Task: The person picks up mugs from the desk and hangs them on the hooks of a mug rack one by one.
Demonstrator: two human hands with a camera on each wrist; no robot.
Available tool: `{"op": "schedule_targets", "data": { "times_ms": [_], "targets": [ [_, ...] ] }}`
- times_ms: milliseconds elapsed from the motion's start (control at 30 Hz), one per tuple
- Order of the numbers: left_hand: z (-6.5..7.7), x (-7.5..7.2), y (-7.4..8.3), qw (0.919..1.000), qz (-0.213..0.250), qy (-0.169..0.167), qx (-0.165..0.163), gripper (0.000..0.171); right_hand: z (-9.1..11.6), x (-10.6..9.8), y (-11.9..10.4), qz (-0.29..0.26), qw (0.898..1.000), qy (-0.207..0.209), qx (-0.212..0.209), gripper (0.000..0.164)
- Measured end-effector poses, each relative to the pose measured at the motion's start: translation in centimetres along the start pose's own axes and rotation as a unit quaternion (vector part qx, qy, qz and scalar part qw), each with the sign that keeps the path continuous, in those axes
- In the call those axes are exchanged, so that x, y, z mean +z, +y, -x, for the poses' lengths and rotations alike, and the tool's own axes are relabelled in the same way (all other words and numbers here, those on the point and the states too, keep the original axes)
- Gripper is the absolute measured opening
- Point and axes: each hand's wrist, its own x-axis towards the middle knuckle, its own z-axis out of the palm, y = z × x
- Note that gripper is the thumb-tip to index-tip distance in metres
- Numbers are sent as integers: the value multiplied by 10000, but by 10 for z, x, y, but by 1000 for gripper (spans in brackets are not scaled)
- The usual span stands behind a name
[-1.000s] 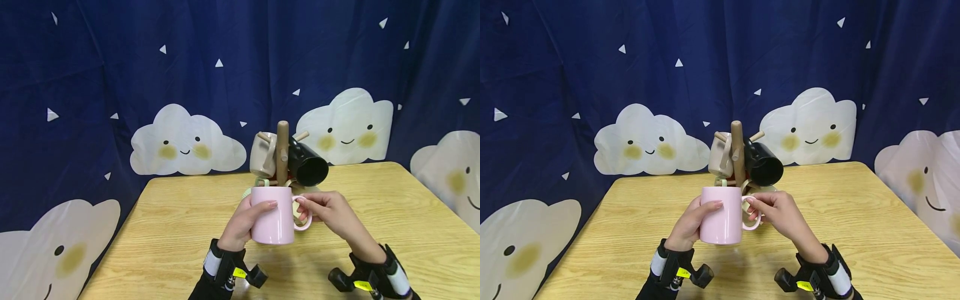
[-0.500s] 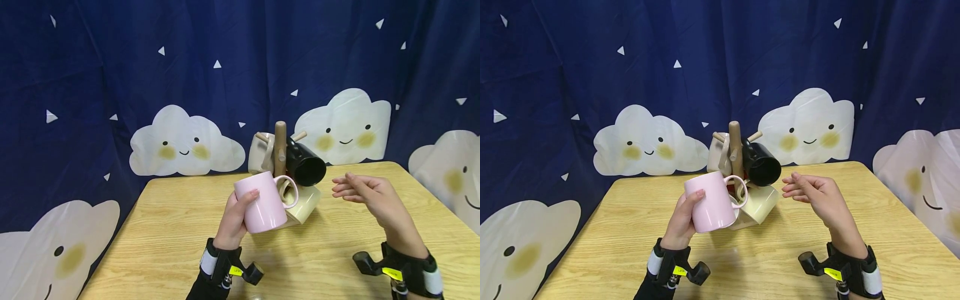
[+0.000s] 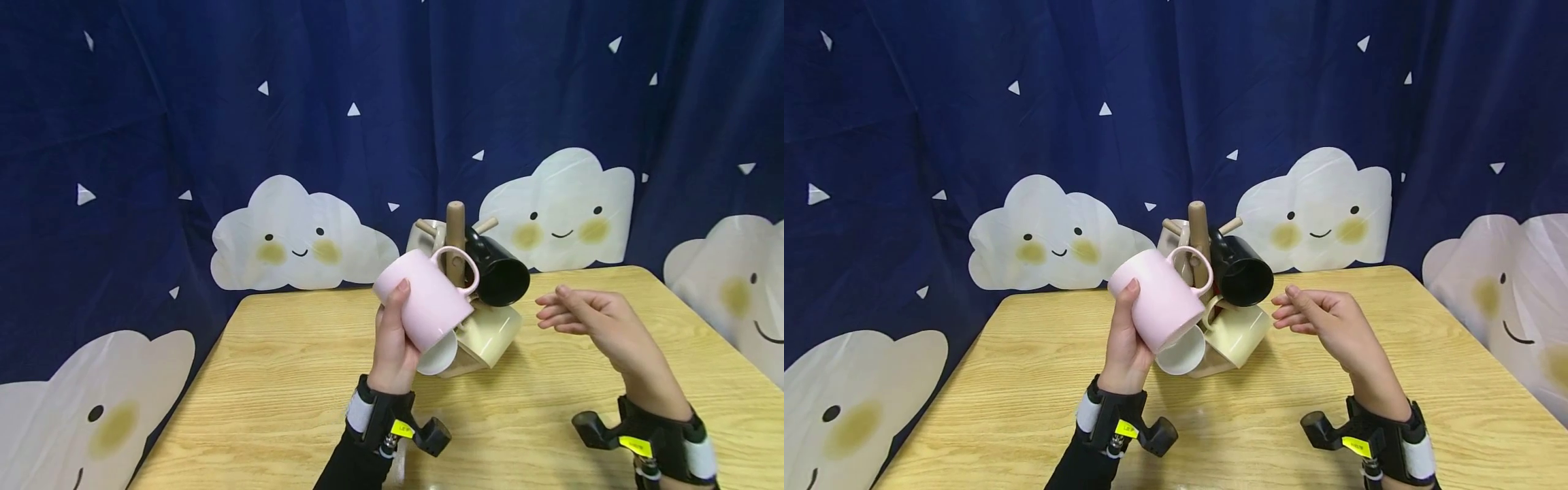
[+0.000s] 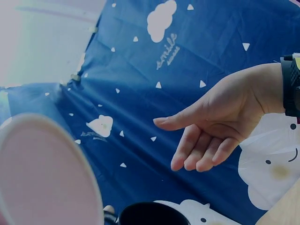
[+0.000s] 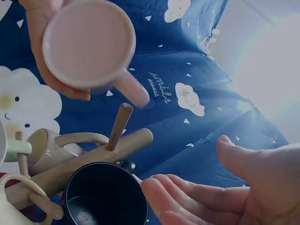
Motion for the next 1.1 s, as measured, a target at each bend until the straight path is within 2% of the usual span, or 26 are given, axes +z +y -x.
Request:
{"op": "schedule_targets", "data": {
  "times_ms": [233,533,733,1100],
  "targets": [
    [-10,15,-13,9978,224,476,399,45,-2,4,0,236,9997,-103,60,29],
    [-22,14,-28,9939,-81,725,827,51,-4,7,0,381,9991,-117,109,32],
    [-24,15,-38,9914,-430,903,842,58,-5,8,1,363,9991,-160,128,31],
    [-24,8,-48,9872,-812,918,1018,60,-5,9,4,512,9979,-197,338,39]
  ]
}}
